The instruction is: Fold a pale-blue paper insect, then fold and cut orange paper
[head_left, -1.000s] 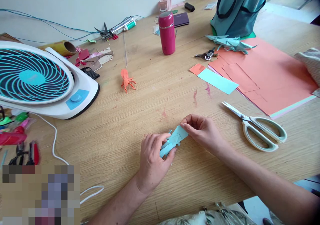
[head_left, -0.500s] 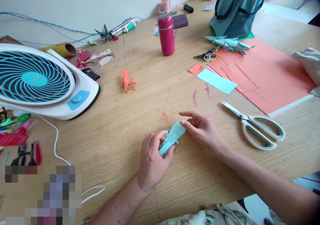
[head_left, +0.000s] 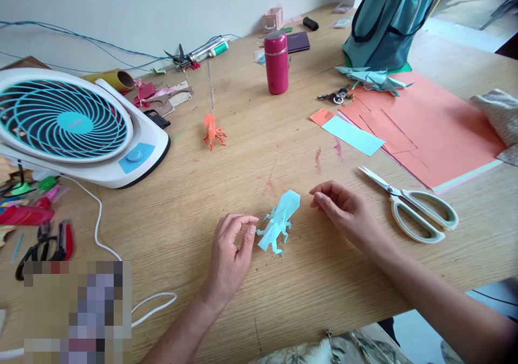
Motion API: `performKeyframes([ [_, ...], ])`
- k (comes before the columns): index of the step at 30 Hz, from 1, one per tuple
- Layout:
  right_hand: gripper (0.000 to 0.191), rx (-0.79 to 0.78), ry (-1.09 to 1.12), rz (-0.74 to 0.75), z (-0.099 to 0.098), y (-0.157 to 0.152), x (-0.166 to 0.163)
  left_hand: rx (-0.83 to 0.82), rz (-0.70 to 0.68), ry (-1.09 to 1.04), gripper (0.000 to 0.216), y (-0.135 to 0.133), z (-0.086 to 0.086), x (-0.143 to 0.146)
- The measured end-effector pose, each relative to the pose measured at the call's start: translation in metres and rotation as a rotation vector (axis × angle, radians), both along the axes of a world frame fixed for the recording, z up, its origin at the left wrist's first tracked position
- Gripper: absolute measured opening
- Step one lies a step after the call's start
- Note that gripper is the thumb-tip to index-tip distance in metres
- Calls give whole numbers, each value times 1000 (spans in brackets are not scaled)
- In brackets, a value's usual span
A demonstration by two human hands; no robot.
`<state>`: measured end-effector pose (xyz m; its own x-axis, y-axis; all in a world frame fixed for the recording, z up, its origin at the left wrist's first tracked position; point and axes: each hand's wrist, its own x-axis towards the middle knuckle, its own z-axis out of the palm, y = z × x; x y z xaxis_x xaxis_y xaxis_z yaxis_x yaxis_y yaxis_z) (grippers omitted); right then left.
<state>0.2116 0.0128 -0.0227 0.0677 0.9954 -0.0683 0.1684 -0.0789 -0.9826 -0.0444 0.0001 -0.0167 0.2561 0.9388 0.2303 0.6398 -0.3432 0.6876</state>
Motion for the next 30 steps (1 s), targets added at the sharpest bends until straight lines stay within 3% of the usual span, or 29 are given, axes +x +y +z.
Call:
performKeyframes([
  [5,24,30,-236,240,3,-27,-14,23,-73,67,17,-1,-1,-4],
  [9,18,110,-381,277,0,-44,-19,-17,-83,132,16,0,2,0],
  [12,16,170,-449,268,-5,-49,-20,-39,-45,212,28,1,8,9],
  [18,16,149,-365,210,-9,-49,-19,-68,28,341,36,-1,21,32],
  [26,20,137,-271,174,-6,-54,-10,-31,97,358,32,-8,15,44],
  [30,23,155,-229,180,-7,-55,-8,-8,184,323,30,7,15,48],
])
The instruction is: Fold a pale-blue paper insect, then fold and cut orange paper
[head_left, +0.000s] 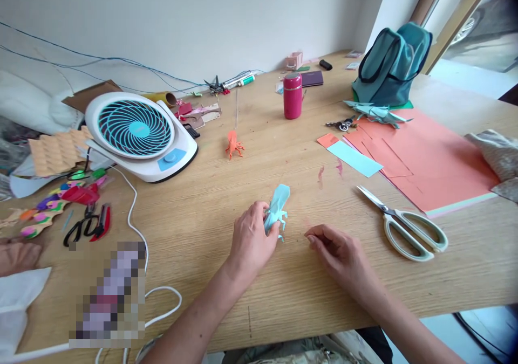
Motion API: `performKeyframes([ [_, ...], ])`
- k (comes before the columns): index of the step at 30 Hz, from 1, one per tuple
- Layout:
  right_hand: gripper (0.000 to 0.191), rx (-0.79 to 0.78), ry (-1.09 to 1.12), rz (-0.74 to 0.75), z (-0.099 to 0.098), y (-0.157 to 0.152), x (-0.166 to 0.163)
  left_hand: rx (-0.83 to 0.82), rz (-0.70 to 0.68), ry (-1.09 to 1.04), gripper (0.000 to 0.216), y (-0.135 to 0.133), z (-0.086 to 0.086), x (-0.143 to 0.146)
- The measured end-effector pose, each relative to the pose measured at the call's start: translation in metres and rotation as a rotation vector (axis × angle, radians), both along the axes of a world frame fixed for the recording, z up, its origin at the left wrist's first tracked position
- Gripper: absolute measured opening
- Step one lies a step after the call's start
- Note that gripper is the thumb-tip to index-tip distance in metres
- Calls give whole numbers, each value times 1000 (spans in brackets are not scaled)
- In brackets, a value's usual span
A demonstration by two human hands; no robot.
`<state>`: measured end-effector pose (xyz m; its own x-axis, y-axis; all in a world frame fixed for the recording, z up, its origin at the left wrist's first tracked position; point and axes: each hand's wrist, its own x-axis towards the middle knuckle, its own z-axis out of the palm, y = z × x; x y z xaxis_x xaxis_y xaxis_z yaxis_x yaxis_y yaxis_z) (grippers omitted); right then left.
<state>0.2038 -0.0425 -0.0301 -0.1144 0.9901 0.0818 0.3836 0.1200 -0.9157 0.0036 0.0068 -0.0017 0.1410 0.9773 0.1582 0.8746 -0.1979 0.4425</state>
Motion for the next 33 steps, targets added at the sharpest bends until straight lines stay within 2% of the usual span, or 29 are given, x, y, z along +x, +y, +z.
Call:
performKeyframes([
  [5,25,35,-5,26,-3,-2,-2,58,126,16,34,40,11,4],
  [10,25,-7,56,57,2,10,-1,68,97,-64,39,61,9,11],
  [13,22,-47,85,71,12,38,5,19,67,-134,37,58,1,14],
  [15,23,-1,42,33,20,60,11,42,8,-162,31,52,-1,15],
  [17,28,188,-39,-59,28,78,17,95,-86,-138,28,44,1,14],
  [19,40,396,-201,42,34,88,19,145,-178,-43,29,36,5,10],
  [21,46,492,-310,194,36,92,18,198,-233,27,27,29,8,5],
  [23,43,485,-337,307,34,93,15,226,-272,36,27,25,8,-1],
  [26,34,420,-278,399,25,93,8,228,-312,3,27,22,3,-10],
  [33,27,358,-188,424,11,92,2,194,-344,-43,25,21,-7,-17],
])
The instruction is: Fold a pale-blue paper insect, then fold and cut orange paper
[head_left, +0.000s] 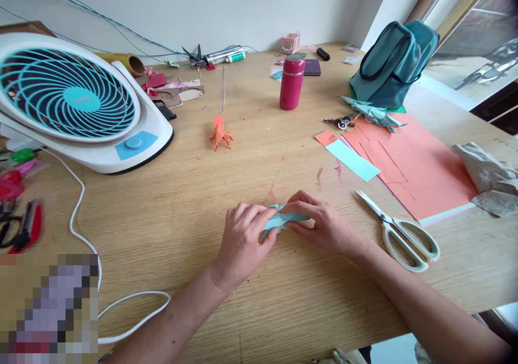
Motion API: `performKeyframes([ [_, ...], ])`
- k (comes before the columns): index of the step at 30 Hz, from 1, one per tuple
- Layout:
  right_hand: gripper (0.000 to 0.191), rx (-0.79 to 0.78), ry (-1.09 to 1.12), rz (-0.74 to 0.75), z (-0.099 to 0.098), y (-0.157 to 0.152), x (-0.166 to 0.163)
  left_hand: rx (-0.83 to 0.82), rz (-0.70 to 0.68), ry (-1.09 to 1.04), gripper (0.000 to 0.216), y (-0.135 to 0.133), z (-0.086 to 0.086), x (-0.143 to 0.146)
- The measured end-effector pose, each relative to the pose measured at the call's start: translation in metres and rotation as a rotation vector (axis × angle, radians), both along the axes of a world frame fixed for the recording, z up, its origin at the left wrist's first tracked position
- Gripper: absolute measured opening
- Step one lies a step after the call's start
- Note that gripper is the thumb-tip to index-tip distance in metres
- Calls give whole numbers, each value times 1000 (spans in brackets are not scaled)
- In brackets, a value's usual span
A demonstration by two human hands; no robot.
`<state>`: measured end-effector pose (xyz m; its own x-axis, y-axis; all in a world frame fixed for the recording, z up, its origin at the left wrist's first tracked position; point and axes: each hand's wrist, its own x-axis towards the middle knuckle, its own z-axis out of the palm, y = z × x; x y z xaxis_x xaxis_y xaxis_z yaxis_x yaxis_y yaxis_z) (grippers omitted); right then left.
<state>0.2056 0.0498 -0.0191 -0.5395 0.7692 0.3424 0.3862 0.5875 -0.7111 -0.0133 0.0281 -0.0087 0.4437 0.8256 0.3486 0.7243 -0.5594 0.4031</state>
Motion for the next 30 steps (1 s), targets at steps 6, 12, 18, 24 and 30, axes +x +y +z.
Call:
performKeyframes([
  [6,24,-68,-6,-32,0,-3,-2,-14,-18,-31,25,1,-4,1],
  [12,24,-126,28,-23,-3,-5,-2,-45,-13,-87,26,1,-11,2],
  [18,23,-132,38,-44,-3,-6,-4,-32,-1,-113,15,2,-5,3],
  [24,21,-70,39,-63,-4,-6,-8,-9,-23,-103,15,2,0,8],
  [30,22,-56,39,-95,-6,-8,-10,26,-37,-97,15,4,-1,12],
])
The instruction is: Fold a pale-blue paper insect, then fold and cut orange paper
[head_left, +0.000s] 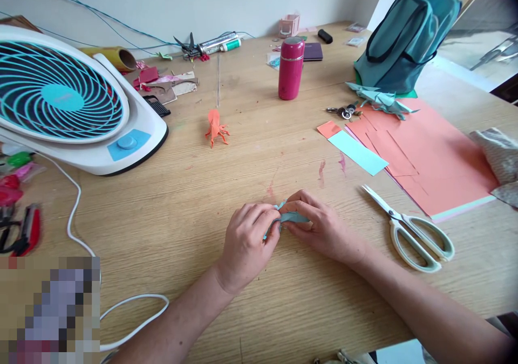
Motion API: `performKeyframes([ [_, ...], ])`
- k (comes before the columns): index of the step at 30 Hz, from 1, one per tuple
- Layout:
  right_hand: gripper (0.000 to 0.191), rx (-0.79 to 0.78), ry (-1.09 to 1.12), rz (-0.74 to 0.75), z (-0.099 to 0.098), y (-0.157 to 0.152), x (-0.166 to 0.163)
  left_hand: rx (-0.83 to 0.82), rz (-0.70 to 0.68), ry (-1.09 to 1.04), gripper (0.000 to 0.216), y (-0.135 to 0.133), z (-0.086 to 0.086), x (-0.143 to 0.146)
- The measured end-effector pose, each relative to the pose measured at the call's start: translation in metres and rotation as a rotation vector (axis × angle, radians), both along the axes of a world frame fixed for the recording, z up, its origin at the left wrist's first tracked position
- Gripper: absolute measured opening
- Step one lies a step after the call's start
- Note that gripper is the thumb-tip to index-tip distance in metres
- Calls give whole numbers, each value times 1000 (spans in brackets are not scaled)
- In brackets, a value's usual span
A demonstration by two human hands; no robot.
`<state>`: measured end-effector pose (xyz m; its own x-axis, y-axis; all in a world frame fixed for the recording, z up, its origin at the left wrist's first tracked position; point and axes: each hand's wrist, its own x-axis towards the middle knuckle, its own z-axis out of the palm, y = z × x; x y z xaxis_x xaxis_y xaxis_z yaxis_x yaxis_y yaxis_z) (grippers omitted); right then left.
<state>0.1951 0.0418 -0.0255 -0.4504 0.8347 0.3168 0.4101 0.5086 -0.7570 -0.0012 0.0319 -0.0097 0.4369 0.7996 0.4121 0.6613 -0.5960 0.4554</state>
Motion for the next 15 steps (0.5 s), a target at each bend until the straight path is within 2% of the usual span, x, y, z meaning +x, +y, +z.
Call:
performKeyframes([
  [7,28,-43,31,-4,-1,-1,-1,27,-28,8,13,6,-2,1],
  [10,25,-69,52,-11,1,-1,-1,-57,-56,-40,13,6,-2,1],
  [15,23,-50,84,-35,0,0,0,-150,-50,-101,30,2,-1,-2],
])
